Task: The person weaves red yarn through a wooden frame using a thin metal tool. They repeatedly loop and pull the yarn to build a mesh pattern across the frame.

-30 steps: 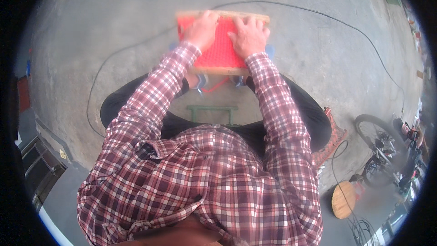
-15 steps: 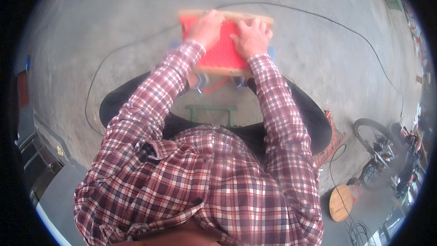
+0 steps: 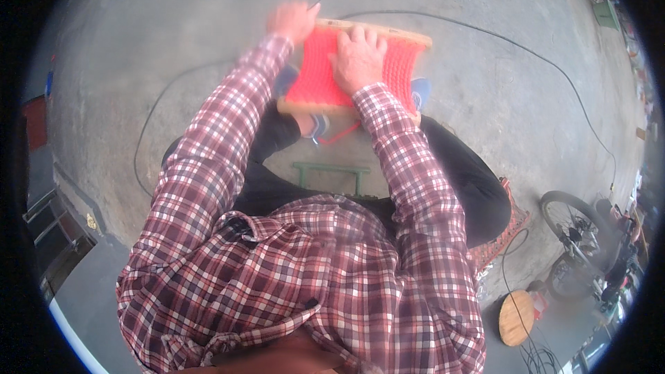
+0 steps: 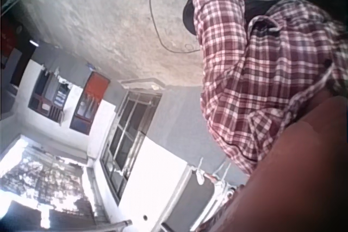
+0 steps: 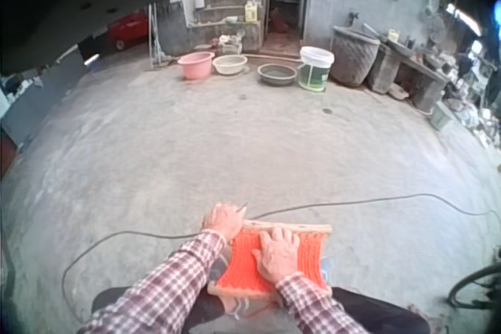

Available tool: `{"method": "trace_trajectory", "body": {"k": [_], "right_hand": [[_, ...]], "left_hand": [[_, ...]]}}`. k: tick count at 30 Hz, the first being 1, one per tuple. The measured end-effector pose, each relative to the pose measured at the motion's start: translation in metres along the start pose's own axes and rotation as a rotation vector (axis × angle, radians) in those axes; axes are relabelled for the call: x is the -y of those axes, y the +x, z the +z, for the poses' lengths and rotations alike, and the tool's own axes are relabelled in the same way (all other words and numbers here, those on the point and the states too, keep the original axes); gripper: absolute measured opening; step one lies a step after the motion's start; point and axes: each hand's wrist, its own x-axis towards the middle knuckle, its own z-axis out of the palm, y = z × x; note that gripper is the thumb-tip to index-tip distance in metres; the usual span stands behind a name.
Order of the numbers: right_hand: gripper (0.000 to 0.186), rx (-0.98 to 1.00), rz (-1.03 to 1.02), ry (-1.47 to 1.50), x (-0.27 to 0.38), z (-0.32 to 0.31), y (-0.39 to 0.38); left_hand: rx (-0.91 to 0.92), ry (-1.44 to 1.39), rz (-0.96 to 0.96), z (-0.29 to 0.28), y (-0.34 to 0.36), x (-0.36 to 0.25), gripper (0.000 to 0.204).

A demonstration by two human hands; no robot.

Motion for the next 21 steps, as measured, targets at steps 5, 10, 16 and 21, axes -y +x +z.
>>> {"method": "trace_trajectory", "body": {"k": [5,10,16,21], "right_hand": [[0.048,-0.032,0.024,-0.008,0.007,-0.007,0.000],[0.048,-0.030,-0.003,-0.019,0.005,-0.007,-0.001],[0.050,-0.031,-0.031,-0.048,0.003,-0.006,-0.004],[0.054,-0.033,-0.004,-0.012,0.011,-0.020,-0.003]], "left_hand": [[0.037,-0.094,0.022,0.003,0.005,0.004,0.046],[0.042,-0.121,0.052,0.010,0.008,0.007,0.044],[0.069,-0.192,0.048,0.017,0.015,0.006,0.046],[0.075,-0.245,0.029,0.017,0.022,0.003,0.046]]}}
